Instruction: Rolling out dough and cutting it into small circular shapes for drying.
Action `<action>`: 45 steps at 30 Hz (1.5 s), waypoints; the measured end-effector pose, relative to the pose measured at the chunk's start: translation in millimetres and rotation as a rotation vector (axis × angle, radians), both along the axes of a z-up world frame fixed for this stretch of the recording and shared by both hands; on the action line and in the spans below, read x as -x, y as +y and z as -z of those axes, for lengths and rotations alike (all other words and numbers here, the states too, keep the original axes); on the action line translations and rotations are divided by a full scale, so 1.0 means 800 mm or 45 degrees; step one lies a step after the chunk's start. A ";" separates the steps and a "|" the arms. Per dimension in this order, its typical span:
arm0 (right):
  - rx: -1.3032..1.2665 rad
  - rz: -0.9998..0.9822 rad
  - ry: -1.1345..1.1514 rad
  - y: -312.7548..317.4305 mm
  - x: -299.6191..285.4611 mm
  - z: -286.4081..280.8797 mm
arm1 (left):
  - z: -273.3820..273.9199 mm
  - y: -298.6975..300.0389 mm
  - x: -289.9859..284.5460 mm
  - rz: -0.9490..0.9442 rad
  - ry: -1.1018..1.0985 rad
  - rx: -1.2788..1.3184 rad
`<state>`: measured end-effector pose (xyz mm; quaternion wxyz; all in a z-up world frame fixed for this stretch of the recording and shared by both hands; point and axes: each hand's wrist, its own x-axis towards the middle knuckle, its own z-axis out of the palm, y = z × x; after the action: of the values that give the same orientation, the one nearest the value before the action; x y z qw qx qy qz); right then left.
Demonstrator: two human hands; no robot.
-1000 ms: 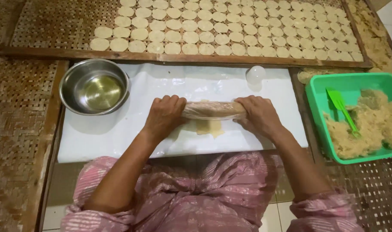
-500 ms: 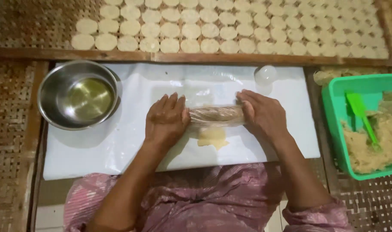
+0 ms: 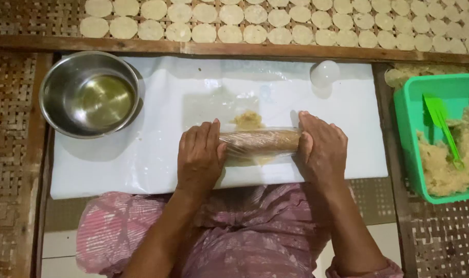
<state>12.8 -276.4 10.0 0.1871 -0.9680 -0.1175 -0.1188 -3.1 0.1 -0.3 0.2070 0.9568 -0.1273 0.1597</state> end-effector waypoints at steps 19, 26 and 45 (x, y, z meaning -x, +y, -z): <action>0.145 -0.014 0.275 -0.029 -0.043 0.019 | 0.013 0.006 -0.046 0.005 0.257 -0.276; 0.289 -0.116 0.253 -0.022 -0.065 0.006 | 0.008 0.011 -0.077 0.015 0.156 -0.304; 0.021 0.085 0.105 -0.003 0.055 -0.005 | 0.009 0.000 0.058 -0.054 0.030 -0.024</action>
<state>-30.9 -279.2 13.9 0.1797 -0.9770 -0.0783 -0.0841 -49.4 -0.1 -7.4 0.1959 0.9630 -0.1059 0.1516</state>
